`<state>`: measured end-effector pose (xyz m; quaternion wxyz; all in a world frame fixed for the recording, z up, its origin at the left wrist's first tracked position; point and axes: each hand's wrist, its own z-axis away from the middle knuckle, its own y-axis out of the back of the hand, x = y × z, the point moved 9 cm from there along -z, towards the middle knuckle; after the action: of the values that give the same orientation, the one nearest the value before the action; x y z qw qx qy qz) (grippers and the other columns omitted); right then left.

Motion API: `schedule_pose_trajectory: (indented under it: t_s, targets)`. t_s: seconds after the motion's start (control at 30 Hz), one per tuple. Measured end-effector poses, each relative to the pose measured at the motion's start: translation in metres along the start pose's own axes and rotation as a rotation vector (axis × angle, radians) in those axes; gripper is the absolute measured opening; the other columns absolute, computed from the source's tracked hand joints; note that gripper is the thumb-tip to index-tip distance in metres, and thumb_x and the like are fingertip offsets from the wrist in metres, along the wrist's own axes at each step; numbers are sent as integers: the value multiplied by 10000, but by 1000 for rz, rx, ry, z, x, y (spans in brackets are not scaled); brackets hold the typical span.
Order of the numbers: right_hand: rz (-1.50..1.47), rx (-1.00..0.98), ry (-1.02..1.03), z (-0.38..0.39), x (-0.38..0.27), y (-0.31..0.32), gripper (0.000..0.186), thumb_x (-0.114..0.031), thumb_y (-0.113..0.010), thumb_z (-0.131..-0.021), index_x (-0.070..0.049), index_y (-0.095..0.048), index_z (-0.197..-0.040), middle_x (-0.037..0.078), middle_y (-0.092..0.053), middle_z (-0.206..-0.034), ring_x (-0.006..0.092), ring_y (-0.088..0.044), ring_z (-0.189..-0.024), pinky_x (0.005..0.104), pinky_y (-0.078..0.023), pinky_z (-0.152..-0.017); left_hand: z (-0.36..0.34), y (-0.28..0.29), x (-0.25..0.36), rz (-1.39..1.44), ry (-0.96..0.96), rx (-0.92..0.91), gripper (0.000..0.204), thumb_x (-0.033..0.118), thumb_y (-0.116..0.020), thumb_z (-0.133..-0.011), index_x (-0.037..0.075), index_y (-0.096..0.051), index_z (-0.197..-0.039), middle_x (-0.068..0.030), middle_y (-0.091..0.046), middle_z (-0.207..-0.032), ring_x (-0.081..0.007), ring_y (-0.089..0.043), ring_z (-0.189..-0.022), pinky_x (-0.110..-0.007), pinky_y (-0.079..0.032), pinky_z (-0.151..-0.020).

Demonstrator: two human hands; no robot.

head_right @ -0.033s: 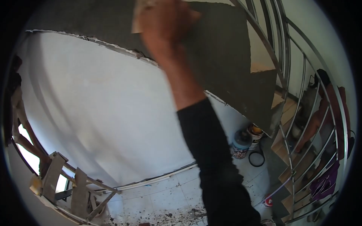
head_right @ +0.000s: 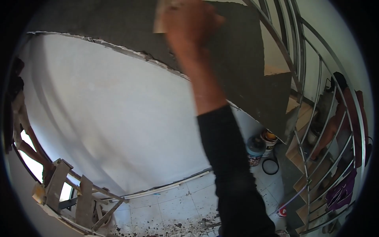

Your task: Apply plaster or filler to a wall surface and smooth it with a piece of cardboard or a trowel-like object.

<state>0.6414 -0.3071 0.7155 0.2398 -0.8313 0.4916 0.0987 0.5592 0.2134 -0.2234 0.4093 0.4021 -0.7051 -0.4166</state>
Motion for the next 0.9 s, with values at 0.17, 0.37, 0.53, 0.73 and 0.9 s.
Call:
schedule_pose_trajectory:
  t_s: [0.17,0.37,0.53,0.73,0.9]
  targets:
    - [-68,160,104,-33,88,35,322,-307,-755,-807,10,-746,-859,98,-700,-681,198,-684,-637,362,-521,-621,90,-19,-58,1267,1179,-32,94,137,-681,-882,92,-705,-961,-49,-585,-686,-175,-535,-460,-244,-352,-356]
    - [-54,42,392,12,-55,-6,143,-154,-725,-840,-18,-682,-844,188,-686,-818,364,-672,-791,443,-494,-662,78,-15,-49,1131,992,3,156,145,-682,-903,26,-704,-1002,-31,-654,-760,-181,-618,-554,-260,-406,-396]
    - [-16,24,147,-18,77,-1,284,-331,-735,-792,-59,-764,-869,139,-733,-770,309,-714,-680,418,-532,-644,109,-39,-15,1060,1154,-189,220,164,-690,-899,9,-721,-1052,-82,-701,-830,-179,-612,-535,-268,-426,-408]
    - [-71,86,397,-65,37,10,373,-386,-747,-799,-28,-741,-904,143,-687,-688,314,-667,-602,412,-507,-612,122,-33,-19,1145,1221,-13,212,174,-690,-893,11,-729,-1022,-76,-695,-803,-172,-605,-532,-273,-427,-409]
    - [-202,-300,914,-89,-90,-47,135,-96,-664,-890,19,-672,-959,174,-658,-818,333,-627,-734,424,-503,-765,98,-55,-5,1299,1137,75,197,192,-704,-872,19,-738,-959,-65,-680,-753,-160,-592,-524,-287,-430,-422]
